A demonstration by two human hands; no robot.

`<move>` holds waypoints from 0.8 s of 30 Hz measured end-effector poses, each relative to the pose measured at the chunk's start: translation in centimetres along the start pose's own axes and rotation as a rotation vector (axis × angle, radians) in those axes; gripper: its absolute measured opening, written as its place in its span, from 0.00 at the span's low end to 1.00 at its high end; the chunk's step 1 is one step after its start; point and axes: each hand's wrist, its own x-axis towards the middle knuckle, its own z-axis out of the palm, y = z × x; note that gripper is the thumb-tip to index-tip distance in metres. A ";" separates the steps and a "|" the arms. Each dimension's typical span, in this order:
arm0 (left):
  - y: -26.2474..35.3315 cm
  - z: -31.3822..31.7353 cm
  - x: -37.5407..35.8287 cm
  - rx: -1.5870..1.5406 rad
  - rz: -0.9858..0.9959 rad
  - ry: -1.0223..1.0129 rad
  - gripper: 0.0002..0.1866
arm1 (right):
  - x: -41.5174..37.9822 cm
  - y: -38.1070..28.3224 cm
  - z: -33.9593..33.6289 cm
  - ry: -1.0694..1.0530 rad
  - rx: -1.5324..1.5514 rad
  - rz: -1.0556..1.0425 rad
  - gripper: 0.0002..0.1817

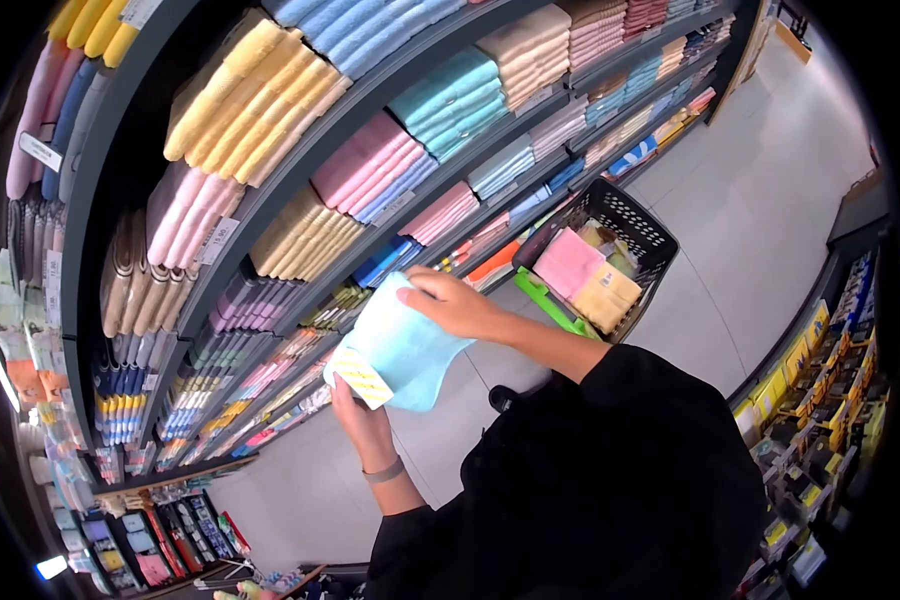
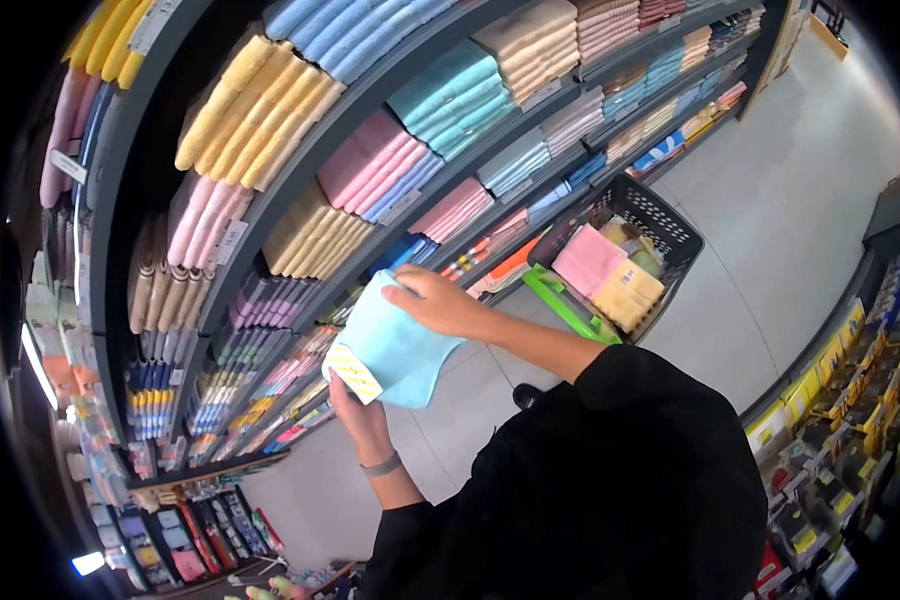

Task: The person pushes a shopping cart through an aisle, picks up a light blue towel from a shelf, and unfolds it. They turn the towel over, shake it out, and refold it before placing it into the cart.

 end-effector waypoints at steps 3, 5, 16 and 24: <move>-0.5 3.0 -1.4 0.100 0.084 0.081 0.19 | -1.0 1.0 -1.5 0.056 0.088 0.058 0.19; -1.8 4.0 -2.0 0.243 0.213 0.161 0.18 | -2.3 2.2 -2.5 0.080 0.066 0.112 0.17; -4.8 3.4 -3.0 0.485 0.229 0.135 0.20 | -9.3 2.1 -2.3 0.358 0.296 0.102 0.18; -5.1 3.8 -1.9 0.482 0.207 -0.019 0.16 | -12.5 3.2 -3.4 0.040 0.210 0.395 0.33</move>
